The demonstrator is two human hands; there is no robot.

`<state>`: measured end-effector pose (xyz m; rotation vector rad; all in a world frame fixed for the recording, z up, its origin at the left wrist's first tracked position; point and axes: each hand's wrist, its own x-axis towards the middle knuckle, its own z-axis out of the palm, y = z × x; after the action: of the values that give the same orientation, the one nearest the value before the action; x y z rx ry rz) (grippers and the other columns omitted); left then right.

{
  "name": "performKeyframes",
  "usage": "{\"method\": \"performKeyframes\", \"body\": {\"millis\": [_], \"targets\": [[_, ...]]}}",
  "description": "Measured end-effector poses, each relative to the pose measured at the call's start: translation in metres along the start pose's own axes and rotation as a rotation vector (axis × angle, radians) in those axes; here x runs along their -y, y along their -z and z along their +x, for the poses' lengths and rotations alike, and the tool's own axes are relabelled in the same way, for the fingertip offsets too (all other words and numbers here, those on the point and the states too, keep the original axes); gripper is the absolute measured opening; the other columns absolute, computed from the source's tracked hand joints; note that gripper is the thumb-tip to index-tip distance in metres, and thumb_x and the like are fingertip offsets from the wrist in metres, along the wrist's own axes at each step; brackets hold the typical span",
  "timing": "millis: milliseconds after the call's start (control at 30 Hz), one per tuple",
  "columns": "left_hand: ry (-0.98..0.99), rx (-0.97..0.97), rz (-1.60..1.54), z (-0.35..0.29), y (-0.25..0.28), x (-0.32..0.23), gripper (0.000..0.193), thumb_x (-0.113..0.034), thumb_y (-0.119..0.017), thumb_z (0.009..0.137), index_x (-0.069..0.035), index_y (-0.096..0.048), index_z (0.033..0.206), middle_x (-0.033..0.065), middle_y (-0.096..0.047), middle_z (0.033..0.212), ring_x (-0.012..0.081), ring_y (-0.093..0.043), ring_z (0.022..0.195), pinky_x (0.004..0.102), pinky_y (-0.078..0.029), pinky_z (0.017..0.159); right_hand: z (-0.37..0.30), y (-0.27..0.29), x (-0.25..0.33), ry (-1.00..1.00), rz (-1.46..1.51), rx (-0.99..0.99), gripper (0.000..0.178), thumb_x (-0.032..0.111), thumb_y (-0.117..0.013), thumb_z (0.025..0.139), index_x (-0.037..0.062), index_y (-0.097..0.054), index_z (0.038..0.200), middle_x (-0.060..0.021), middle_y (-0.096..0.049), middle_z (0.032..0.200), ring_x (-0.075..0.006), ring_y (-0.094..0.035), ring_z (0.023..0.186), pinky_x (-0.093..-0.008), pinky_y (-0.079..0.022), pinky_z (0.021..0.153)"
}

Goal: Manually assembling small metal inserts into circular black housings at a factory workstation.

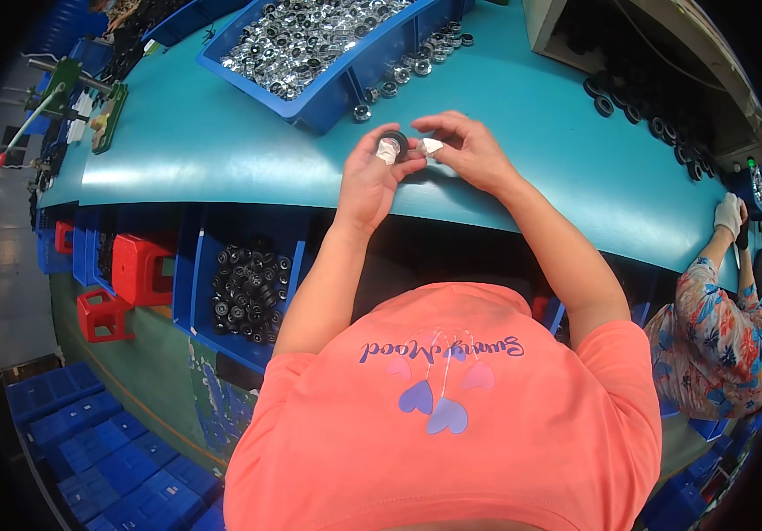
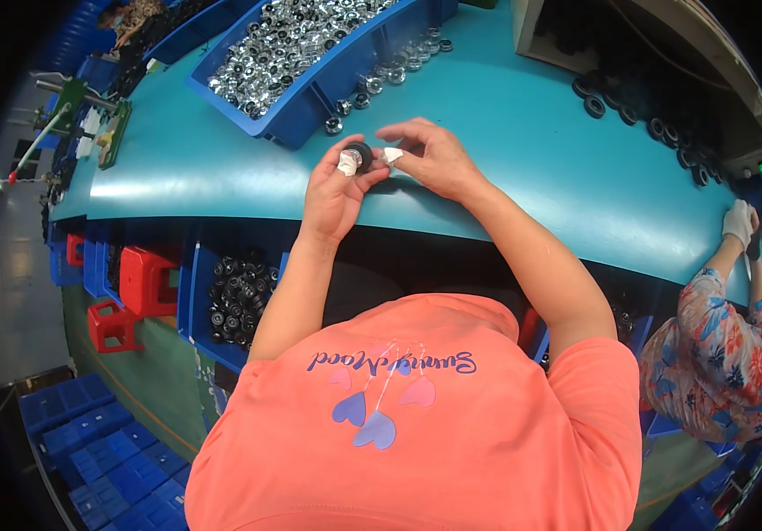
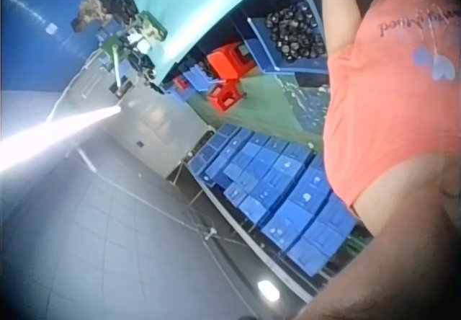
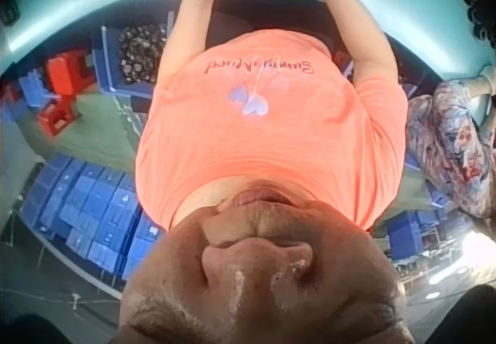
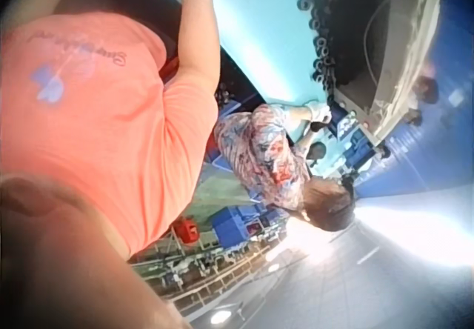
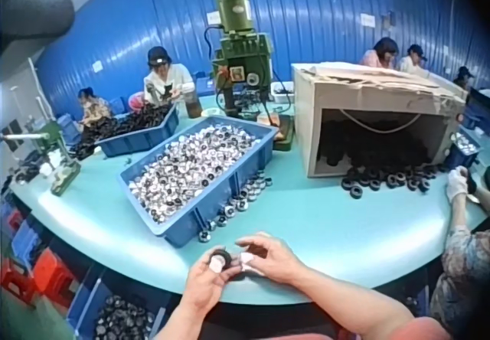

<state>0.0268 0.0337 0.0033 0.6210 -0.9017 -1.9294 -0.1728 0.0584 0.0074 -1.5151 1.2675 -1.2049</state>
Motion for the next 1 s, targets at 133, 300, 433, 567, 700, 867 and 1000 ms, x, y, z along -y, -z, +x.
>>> {"method": "performKeyframes", "body": {"millis": [133, 300, 433, 567, 700, 867, 1000], "targets": [[0.013, 0.032, 0.027, 0.001, 0.004, 0.001, 0.038, -0.011, -0.053, 0.102, 0.002, -0.047, 0.137, 0.0181, -0.062, 0.12, 0.0303, -0.066, 0.107, 0.0434, -0.059, 0.089, 0.0, -0.007, 0.0, -0.064, 0.02, 0.065, 0.037, 0.019, -0.071, 0.086, 0.0085, -0.071, 0.121, -0.008, -0.068, 0.112, -0.0173, -0.065, 0.091, -0.0323, -0.054, 0.083], [0.041, 0.026, 0.19, 0.001, -0.006, 0.001, 0.039, -0.015, -0.052, 0.104, -0.001, -0.048, 0.14, 0.0154, -0.062, 0.12, 0.025, -0.067, 0.096, 0.0397, -0.061, 0.082, 0.0, -0.007, 0.0, -0.177, 0.166, 0.044, 0.032, 0.018, -0.074, 0.09, 0.0024, -0.07, 0.118, -0.0086, -0.073, 0.106, -0.0153, -0.068, 0.092, -0.0299, -0.054, 0.083], [-0.014, 0.013, 0.319, -0.001, -0.012, 0.003, 0.037, -0.015, -0.054, 0.104, -0.002, -0.051, 0.139, 0.0119, -0.064, 0.116, 0.0184, -0.066, 0.089, 0.0356, -0.061, 0.076, 0.0, -0.003, 0.008, -0.194, 0.309, 0.054, 0.027, 0.012, -0.073, 0.09, 0.0005, -0.07, 0.114, -0.0074, -0.074, 0.103, -0.0148, -0.068, 0.096, -0.0302, -0.055, 0.086], [-0.091, -0.069, 0.376, -0.001, -0.012, 0.006, 0.029, -0.013, -0.06, 0.101, -0.002, -0.062, 0.128, 0.0075, -0.067, 0.106, 0.0139, -0.065, 0.081, 0.0303, -0.06, 0.069, 0.0, 0.003, 0.013, -0.209, 0.368, 0.115, 0.025, 0.008, -0.072, 0.089, 0.0005, -0.07, 0.113, -0.0058, -0.073, 0.103, -0.0142, -0.068, 0.097, -0.0305, -0.054, 0.086], [-0.156, -0.166, 0.519, -0.005, -0.028, -0.001, 0.021, -0.011, -0.062, 0.099, -0.004, -0.07, 0.116, 0.0038, -0.068, 0.095, 0.0117, -0.064, 0.074, 0.0251, -0.055, 0.061, 0.001, 0.004, 0.007, -0.167, 0.408, 0.124, 0.025, 0.005, -0.07, 0.088, 0.0, -0.071, 0.112, -0.005, -0.073, 0.102, -0.0126, -0.067, 0.094, -0.0293, -0.054, 0.083], [-0.376, -0.203, 0.892, -0.001, -0.023, 0.008, 0.022, -0.013, -0.063, 0.1, -0.008, -0.069, 0.121, 0.0004, -0.068, 0.097, 0.0068, -0.06, 0.073, 0.0232, -0.052, 0.057, -0.001, -0.001, 0.006, -0.15, 0.399, 0.083, 0.024, 0.006, -0.071, 0.088, 0.0003, -0.072, 0.111, -0.0041, -0.073, 0.099, -0.0091, -0.066, 0.087, -0.0254, -0.053, 0.075], [-0.384, -0.173, 0.96, 0.006, -0.019, 0.01, 0.026, -0.014, -0.062, 0.101, -0.009, -0.067, 0.125, -0.0006, -0.068, 0.095, 0.0065, -0.06, 0.078, 0.0227, -0.049, 0.057, 0.001, 0.0, 0.009, -0.204, 0.352, 0.03, 0.022, 0.009, -0.072, 0.089, 0.0006, -0.072, 0.11, -0.0034, -0.074, 0.094, -0.0076, -0.064, 0.082, -0.0238, -0.051, 0.069]]}}
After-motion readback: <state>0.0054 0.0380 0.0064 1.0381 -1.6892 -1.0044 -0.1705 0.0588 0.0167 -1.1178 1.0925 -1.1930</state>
